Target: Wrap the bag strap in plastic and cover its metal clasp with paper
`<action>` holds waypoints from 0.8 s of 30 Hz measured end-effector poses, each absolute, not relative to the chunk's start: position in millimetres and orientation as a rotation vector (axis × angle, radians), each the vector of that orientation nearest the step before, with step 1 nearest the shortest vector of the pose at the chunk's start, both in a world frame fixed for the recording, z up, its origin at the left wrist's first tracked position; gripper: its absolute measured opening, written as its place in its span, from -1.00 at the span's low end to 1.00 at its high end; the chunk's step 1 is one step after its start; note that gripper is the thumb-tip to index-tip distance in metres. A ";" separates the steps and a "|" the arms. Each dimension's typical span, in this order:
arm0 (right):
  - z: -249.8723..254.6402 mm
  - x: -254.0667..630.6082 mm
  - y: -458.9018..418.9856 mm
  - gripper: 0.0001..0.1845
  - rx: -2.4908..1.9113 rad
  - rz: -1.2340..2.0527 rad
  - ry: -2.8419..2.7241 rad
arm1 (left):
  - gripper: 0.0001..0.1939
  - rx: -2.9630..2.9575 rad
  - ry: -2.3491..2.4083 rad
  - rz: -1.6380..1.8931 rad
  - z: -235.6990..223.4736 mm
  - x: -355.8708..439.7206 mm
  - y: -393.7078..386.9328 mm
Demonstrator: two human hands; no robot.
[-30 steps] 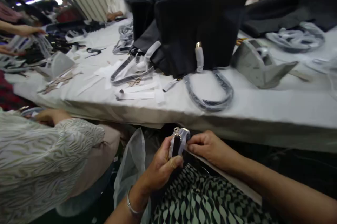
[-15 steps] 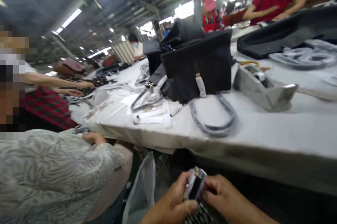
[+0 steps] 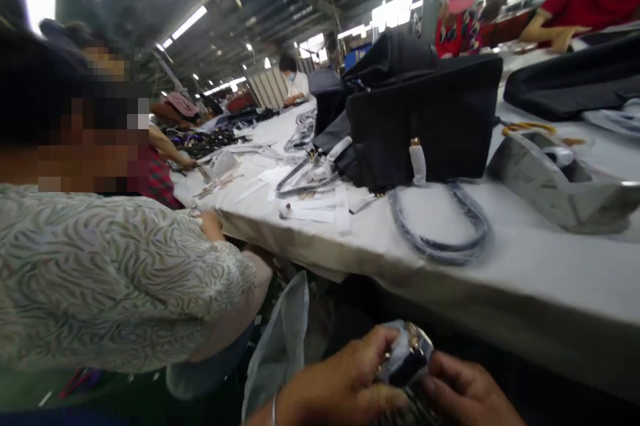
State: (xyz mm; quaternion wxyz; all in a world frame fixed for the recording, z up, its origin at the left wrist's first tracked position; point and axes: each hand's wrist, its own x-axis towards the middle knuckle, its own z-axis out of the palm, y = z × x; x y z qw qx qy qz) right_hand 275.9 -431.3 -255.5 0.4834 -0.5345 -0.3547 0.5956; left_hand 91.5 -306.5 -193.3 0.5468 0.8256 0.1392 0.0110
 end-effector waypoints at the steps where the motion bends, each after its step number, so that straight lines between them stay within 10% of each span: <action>1: -249.2 275.3 -433.3 -0.58 -1.301 1.466 -0.846 | -0.43 1.979 0.303 0.035 -185.2 91.2 -307.3; 24: -250.1 267.0 -444.1 -0.72 -1.234 1.442 -0.595 | -0.53 2.205 0.174 -0.108 -178.0 97.7 -309.7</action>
